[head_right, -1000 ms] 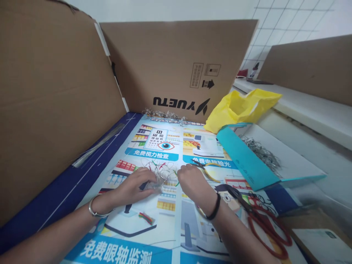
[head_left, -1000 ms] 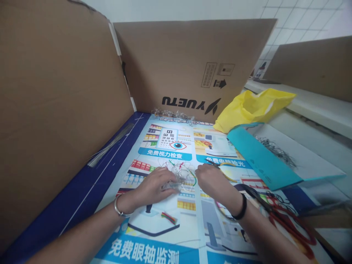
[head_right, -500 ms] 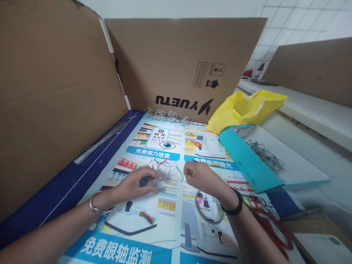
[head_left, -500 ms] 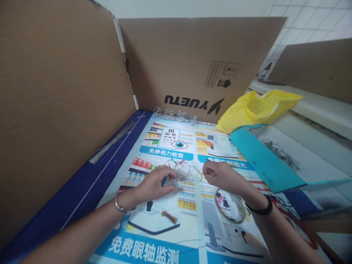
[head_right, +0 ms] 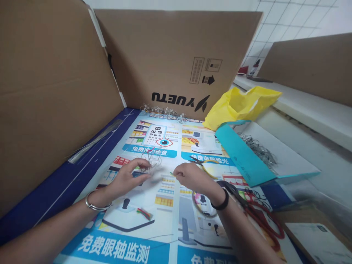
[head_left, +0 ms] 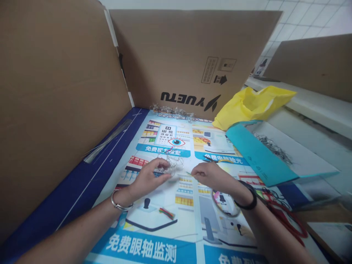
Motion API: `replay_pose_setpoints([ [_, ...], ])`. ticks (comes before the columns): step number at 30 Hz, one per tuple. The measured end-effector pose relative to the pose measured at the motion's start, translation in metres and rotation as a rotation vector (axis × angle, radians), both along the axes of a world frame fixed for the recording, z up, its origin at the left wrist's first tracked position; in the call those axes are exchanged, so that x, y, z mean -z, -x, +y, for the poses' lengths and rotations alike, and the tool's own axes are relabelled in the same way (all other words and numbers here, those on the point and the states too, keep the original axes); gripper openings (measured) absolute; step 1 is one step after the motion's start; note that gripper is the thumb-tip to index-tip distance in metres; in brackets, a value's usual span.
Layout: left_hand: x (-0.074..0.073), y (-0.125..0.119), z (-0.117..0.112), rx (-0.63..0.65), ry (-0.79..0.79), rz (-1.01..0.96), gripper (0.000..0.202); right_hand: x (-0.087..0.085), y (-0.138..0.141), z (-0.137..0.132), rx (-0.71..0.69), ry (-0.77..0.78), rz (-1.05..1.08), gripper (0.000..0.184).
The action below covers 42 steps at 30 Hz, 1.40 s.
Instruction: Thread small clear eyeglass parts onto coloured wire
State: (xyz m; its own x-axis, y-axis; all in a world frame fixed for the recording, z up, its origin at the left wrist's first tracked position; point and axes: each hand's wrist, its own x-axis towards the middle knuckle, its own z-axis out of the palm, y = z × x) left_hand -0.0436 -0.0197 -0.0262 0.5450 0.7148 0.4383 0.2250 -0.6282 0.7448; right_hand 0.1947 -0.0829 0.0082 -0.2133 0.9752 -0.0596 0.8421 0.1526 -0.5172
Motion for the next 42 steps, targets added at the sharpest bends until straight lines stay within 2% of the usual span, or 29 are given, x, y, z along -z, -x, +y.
replay_pose_setpoints([
  [3, -0.003, 0.0, -0.001, -0.035, -0.003, -0.013, 0.022, 0.008, 0.008, -0.001, -0.024, -0.001, -0.16, 0.019],
  [6, -0.006, 0.001, -0.001, -0.093, -0.026, -0.046, 0.021, 0.013, 0.01, -0.001, 0.034, 0.056, -0.273, 0.013],
  [9, -0.009, 0.004, 0.002, -0.146, -0.025, -0.085, 0.02, 0.013, 0.007, 0.0, 0.093, 0.126, -0.319, 0.021],
  [16, -0.009, 0.008, 0.006, -0.195, 0.014, -0.21, 0.021, 0.008, -0.001, 0.001, 0.13, 0.148, -0.172, 0.058],
  [18, -0.009, 0.007, 0.005, -0.186, 0.013, -0.201, 0.021, 0.006, -0.002, 0.001, 0.147, 0.15, -0.113, 0.058],
  [20, -0.008, 0.006, 0.004, -0.187, 0.014, -0.176, 0.02, 0.005, -0.003, 0.001, 0.152, 0.139, -0.104, 0.047],
  [23, -0.008, 0.004, 0.001, -0.185, 0.024, -0.154, 0.02, 0.005, -0.002, 0.002, 0.094, 0.104, -0.187, 0.014],
  [24, -0.007, 0.003, -0.001, -0.172, 0.021, -0.151, 0.02, 0.006, 0.0, 0.002, 0.065, 0.099, -0.212, 0.008],
  [32, -0.005, 0.0, -0.004, -0.099, -0.057, -0.107, 0.023, 0.007, 0.005, 0.001, -0.083, 0.059, -0.379, 0.025],
  [37, -0.003, 0.0, -0.005, -0.076, -0.041, -0.093, 0.023, 0.003, -0.001, -0.002, -0.164, 0.057, -0.477, 0.029],
  [42, -0.006, -0.001, -0.006, -0.056, -0.029, -0.082, 0.023, -0.001, -0.012, -0.009, -0.211, 0.101, -0.475, 0.046],
])
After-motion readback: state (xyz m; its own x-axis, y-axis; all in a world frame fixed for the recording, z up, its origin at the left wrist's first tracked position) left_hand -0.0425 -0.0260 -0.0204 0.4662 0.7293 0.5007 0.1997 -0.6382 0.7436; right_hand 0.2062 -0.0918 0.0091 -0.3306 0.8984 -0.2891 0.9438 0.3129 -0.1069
